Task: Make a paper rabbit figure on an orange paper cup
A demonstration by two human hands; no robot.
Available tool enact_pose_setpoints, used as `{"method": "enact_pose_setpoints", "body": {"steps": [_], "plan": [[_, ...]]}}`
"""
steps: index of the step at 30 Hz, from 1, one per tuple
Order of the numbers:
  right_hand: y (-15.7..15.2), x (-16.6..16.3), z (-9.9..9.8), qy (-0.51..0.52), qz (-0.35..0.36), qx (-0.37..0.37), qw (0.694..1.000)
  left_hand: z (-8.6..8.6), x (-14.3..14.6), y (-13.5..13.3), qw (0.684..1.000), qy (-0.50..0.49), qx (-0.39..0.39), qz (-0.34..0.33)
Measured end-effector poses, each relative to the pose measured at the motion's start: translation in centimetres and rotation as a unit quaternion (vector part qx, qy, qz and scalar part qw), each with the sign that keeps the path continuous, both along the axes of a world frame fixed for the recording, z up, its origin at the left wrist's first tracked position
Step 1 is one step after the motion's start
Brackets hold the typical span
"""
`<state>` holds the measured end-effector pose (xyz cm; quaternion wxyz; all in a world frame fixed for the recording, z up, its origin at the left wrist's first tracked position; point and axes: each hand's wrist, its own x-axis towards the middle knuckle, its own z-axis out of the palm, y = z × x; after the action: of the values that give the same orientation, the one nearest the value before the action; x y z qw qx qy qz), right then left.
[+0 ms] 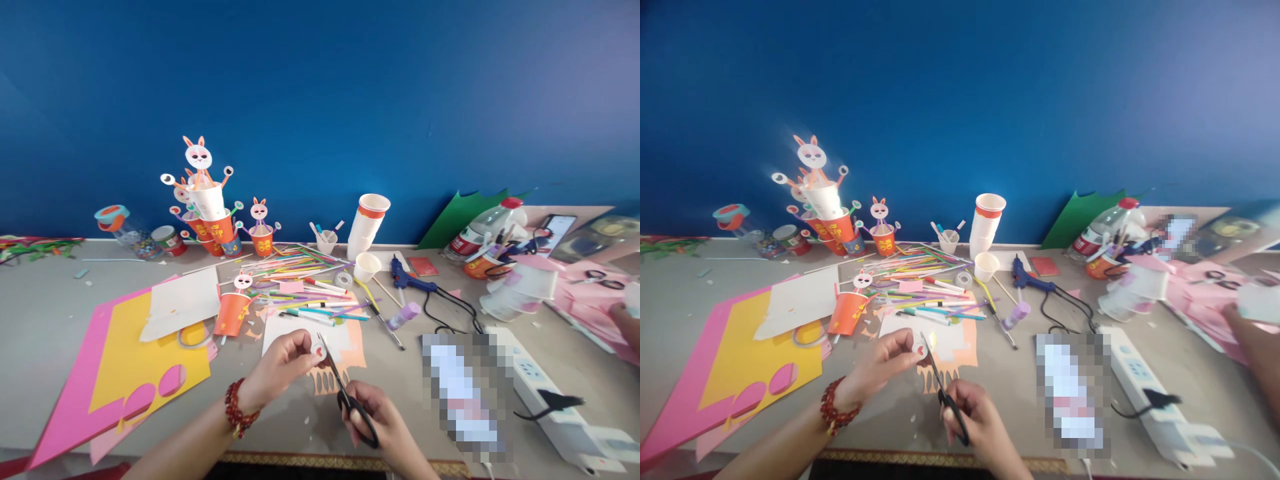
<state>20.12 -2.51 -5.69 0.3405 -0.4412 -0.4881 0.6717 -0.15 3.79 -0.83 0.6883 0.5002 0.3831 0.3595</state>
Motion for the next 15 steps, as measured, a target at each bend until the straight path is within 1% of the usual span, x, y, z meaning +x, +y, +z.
{"method": "enact_pose_setpoints", "body": {"steps": [8, 15], "plan": [[0.26, 0.30, 0.46, -0.011, 0.006, 0.007, 1.000, 0.39, -0.16, 0.27, 1.000, 0.013, 0.009, -0.011], [0.33, 0.27, 0.58, -0.019, 0.005, -0.002, 1.000, 0.31, -0.21, 0.35, 1.000, -0.003, -0.003, -0.012]]}}
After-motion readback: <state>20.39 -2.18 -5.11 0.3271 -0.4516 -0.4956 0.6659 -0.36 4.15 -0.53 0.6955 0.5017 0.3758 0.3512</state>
